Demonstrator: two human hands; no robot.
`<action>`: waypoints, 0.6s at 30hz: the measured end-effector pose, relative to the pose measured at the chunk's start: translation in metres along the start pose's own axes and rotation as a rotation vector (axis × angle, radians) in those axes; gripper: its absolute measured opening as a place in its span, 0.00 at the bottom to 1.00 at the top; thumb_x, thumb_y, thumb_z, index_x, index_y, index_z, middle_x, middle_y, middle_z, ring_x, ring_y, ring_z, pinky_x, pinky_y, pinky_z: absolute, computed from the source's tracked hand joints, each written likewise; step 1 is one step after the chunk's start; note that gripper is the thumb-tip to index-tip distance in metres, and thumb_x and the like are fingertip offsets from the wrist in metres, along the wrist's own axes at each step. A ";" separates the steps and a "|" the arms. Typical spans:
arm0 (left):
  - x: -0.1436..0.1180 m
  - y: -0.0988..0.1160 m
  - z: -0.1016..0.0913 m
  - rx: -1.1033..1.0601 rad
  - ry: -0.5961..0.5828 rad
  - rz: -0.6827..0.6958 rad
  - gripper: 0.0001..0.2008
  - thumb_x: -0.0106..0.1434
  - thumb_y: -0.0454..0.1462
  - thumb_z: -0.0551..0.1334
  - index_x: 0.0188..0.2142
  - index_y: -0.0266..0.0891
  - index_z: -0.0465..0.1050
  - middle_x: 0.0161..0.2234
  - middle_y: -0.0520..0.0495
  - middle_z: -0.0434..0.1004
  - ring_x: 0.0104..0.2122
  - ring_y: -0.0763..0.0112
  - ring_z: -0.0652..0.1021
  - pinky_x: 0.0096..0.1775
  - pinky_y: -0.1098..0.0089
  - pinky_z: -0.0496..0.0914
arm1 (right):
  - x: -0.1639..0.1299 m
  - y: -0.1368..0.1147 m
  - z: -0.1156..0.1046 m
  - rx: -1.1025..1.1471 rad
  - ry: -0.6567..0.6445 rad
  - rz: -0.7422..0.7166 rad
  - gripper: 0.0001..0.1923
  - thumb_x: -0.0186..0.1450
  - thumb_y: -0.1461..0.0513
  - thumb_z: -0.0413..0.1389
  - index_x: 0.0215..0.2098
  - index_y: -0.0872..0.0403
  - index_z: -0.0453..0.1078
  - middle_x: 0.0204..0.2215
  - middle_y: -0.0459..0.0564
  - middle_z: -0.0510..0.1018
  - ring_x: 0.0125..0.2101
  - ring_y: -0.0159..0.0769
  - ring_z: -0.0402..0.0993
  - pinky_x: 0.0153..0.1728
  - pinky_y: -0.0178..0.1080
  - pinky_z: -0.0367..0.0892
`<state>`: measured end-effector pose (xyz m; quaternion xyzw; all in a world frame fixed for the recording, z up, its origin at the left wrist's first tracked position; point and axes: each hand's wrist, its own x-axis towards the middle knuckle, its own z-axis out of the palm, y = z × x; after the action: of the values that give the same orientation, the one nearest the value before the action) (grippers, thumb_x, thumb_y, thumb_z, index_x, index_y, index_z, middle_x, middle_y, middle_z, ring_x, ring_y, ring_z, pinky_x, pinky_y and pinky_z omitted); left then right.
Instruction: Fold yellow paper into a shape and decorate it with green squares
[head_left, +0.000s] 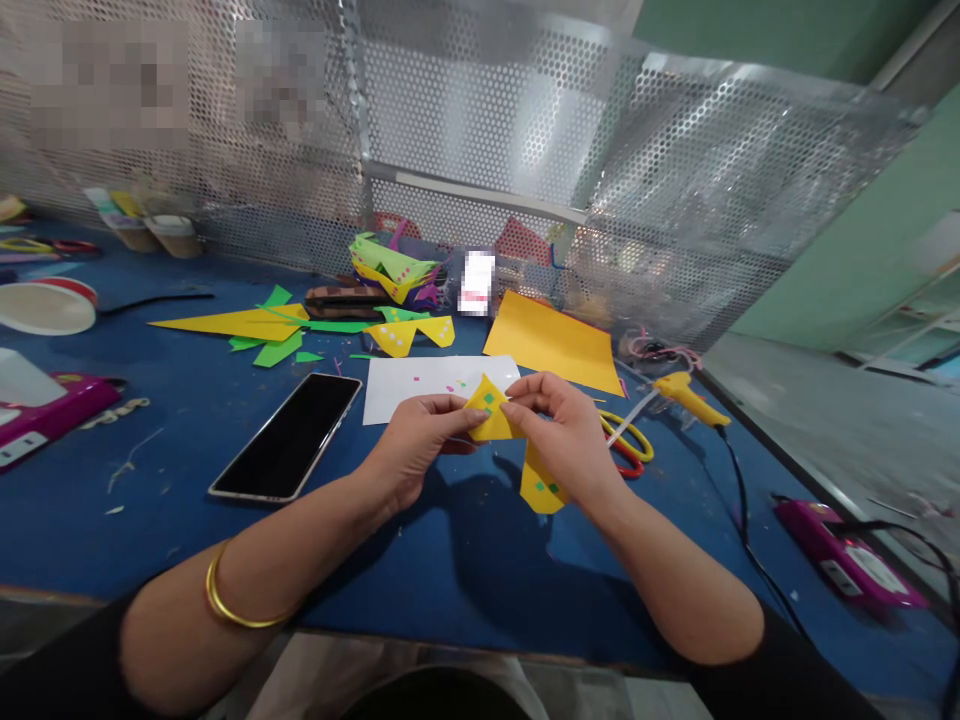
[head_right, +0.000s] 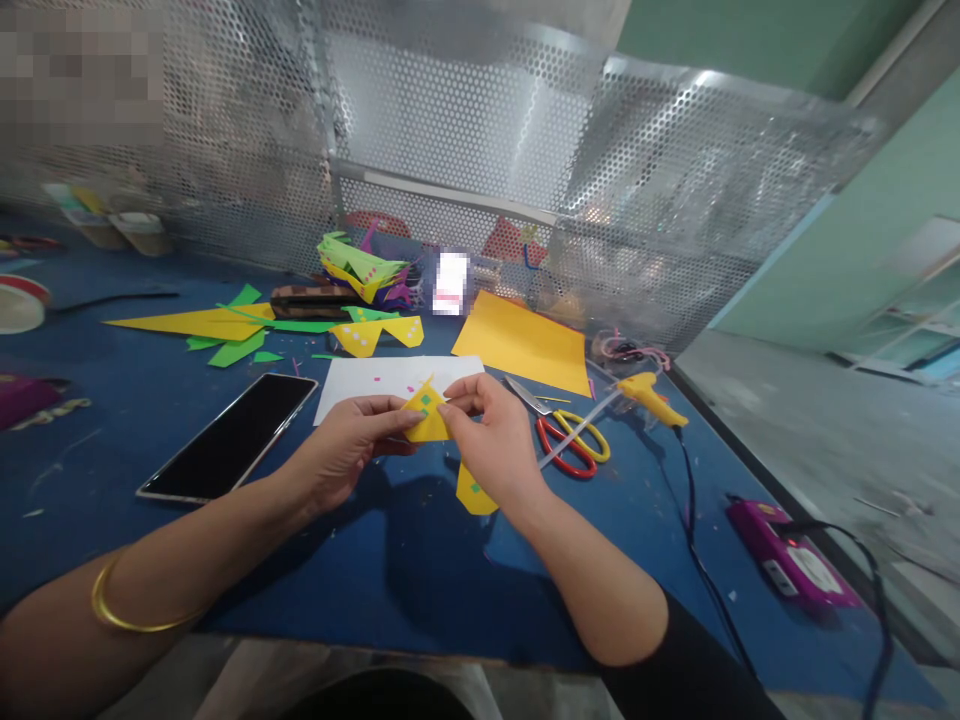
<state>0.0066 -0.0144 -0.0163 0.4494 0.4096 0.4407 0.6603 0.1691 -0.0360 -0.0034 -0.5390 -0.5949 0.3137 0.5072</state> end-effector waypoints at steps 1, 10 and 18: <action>0.000 0.000 0.000 0.008 0.001 0.004 0.14 0.44 0.42 0.75 0.26 0.35 0.78 0.27 0.48 0.78 0.27 0.72 0.76 0.32 0.73 0.71 | 0.000 0.000 0.000 -0.005 -0.001 -0.002 0.07 0.57 0.60 0.59 0.33 0.53 0.69 0.24 0.44 0.76 0.26 0.32 0.71 0.31 0.38 0.66; -0.001 0.001 0.002 0.003 0.016 0.004 0.13 0.44 0.42 0.74 0.25 0.35 0.78 0.27 0.46 0.78 0.27 0.71 0.76 0.31 0.72 0.70 | -0.001 0.000 -0.001 -0.015 -0.008 -0.007 0.06 0.58 0.60 0.59 0.33 0.52 0.69 0.24 0.44 0.76 0.26 0.32 0.71 0.31 0.38 0.66; -0.001 0.002 0.003 0.008 0.030 0.000 0.14 0.43 0.43 0.75 0.24 0.35 0.78 0.25 0.47 0.78 0.25 0.73 0.75 0.31 0.72 0.69 | 0.000 -0.001 -0.002 -0.011 -0.006 -0.007 0.07 0.57 0.60 0.59 0.33 0.53 0.69 0.24 0.44 0.76 0.27 0.32 0.71 0.31 0.38 0.66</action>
<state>0.0093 -0.0155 -0.0135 0.4452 0.4212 0.4460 0.6522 0.1707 -0.0362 -0.0018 -0.5388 -0.5998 0.3103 0.5036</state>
